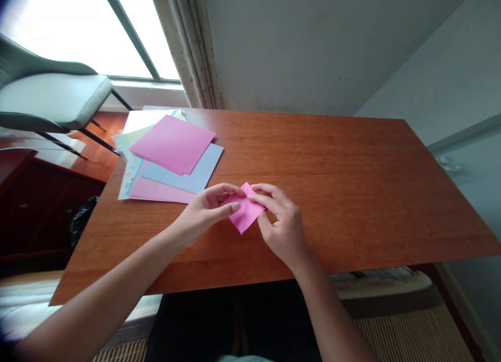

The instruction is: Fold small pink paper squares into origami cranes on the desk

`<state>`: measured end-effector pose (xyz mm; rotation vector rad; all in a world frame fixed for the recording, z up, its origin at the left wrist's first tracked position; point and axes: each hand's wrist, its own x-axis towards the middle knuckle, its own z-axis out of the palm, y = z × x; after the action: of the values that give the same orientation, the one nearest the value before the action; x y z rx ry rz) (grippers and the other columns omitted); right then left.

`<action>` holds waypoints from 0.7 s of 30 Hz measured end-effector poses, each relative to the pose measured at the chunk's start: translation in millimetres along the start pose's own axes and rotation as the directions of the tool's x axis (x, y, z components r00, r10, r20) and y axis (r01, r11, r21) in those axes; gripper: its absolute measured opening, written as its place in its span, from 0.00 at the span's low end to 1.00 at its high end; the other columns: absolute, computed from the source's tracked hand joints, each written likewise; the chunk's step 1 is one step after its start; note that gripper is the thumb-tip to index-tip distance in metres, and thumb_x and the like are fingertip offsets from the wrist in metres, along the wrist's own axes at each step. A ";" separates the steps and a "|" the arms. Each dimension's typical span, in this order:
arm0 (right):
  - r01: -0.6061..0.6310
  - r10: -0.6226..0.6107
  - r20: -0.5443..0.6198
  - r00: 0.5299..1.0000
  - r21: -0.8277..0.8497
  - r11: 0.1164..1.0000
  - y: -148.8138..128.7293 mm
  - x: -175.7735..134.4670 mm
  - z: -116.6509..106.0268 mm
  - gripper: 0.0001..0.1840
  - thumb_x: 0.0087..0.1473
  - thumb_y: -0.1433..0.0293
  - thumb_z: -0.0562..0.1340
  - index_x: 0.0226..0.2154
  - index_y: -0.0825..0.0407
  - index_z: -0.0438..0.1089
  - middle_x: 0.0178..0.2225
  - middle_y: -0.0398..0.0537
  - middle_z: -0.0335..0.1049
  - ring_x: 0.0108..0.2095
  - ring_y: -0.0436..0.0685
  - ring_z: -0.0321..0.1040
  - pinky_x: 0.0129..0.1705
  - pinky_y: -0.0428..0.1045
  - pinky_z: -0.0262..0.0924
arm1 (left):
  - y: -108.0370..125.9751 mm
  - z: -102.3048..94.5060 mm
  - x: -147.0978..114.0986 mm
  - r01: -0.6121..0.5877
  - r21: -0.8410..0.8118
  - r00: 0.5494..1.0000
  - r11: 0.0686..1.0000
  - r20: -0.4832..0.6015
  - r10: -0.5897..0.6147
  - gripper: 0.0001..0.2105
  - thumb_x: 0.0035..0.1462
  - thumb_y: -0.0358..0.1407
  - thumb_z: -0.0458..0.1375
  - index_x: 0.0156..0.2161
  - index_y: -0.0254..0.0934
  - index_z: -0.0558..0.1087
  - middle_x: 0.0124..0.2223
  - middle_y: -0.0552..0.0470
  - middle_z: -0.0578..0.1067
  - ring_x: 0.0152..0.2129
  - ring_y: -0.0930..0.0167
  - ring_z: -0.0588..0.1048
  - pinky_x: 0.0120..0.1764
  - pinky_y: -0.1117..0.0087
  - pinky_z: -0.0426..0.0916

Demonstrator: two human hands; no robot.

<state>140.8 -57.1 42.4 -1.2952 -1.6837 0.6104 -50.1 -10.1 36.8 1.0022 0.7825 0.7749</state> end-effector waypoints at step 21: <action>-0.500 0.468 0.179 0.866 0.350 0.792 2.2 0.1 6.8 0.13 0.60 0.59 0.63 0.40 0.50 0.76 0.30 0.43 0.73 0.29 0.51 0.69 0.30 0.45 0.65 | -5.9 -0.2 1.6 -0.063 0.035 0.997 0.997 -0.030 0.064 0.23 0.55 0.35 0.66 0.55 0.37 0.67 0.42 0.48 0.77 0.35 0.70 0.75 0.36 0.71 0.70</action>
<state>136.0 -55.3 37.4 -1.4201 -1.1940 1.2538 -48.3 -10.7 31.0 1.0519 0.7962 0.8361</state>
